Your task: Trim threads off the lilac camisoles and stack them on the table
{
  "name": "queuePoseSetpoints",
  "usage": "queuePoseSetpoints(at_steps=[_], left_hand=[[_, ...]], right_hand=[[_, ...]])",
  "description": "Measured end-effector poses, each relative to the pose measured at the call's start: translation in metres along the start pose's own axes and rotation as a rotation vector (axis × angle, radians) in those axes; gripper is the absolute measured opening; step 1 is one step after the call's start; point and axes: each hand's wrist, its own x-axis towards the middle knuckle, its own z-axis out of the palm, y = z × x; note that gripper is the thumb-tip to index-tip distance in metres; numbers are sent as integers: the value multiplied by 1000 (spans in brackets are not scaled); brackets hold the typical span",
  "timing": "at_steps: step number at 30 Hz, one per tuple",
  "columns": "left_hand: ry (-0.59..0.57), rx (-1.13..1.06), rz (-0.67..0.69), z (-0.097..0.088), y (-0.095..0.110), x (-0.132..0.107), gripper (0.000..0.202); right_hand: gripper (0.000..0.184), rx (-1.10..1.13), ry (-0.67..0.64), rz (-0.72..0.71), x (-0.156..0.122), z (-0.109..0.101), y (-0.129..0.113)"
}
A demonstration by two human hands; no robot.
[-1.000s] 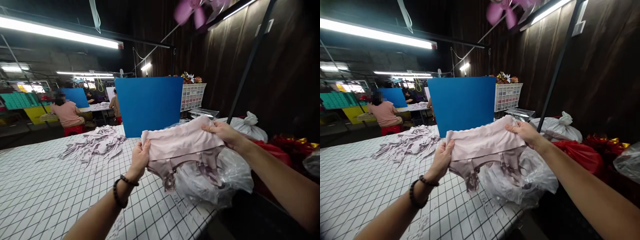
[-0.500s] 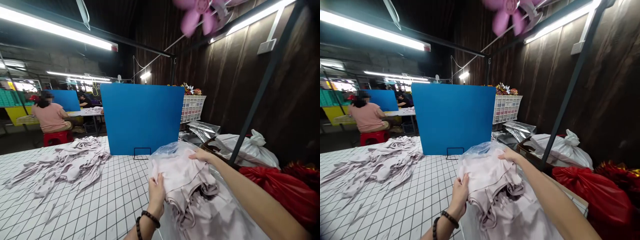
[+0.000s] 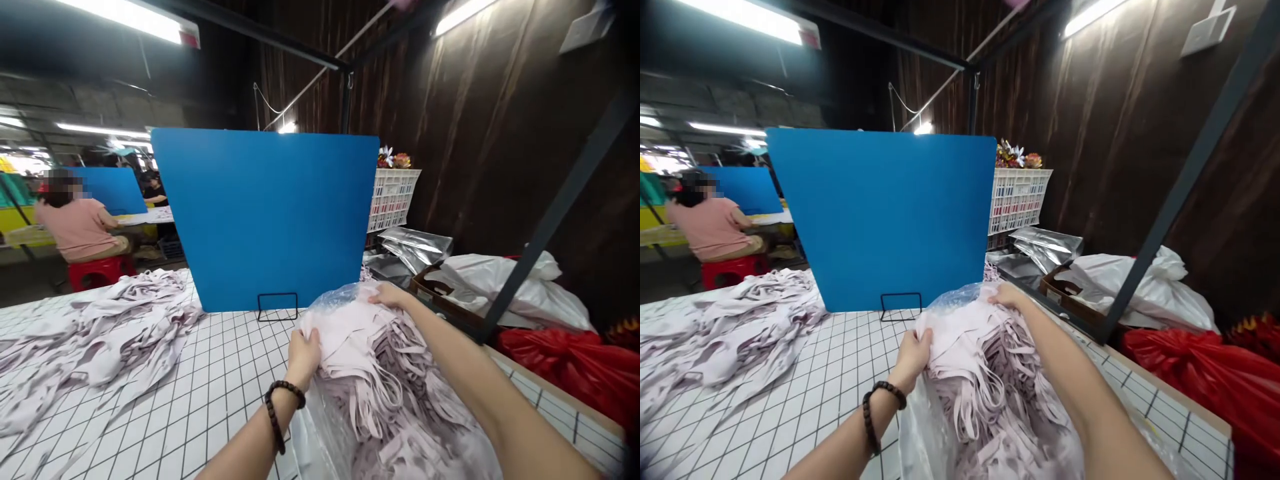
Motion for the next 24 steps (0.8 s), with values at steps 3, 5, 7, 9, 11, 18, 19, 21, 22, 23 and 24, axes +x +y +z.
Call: queuePoseSetpoints(at_steps=[3, 5, 7, 9, 11, 18, 19, 21, 22, 23, 24], left_hand=[[-18, 90, 104, -3, 2, 6, 40], [-49, 130, 120, -4, 3, 10, 44], [-73, 152, 98, -4, 1, 14, 45], [-83, 159, 81, -6, -1, 18, 46], [-98, 162, 72, -9, 0, 20, 46], [-2, 543, 350, -21, 29, 2, 52], [45, 593, 451, -18, 35, -2, 49], [29, 573, 649, -9, 47, -5, 37], [-42, 521, 725, -2, 51, -4, 34], [-138, 462, 770, 5, 54, -2, 35], [-244, 415, 779, 13, 56, 1, 38]], right_hand=[[42, -58, -8, -26, 4, 2, 5], [44, -91, -15, -39, 4, 2, 8], [44, -123, -20, -51, 1, 1, 12], [43, -161, -22, -61, -1, 1, 15], [43, -210, -21, -68, -3, 1, 18], [49, -418, 3, -92, -10, 5, 14], [47, -446, 16, -95, -11, 6, 11], [39, -494, 44, -115, -14, 9, 5], [35, -510, 53, -132, -14, 10, 1], [32, -523, 54, -150, -15, 11, -2], [30, -531, 47, -164, -15, 12, -5]])
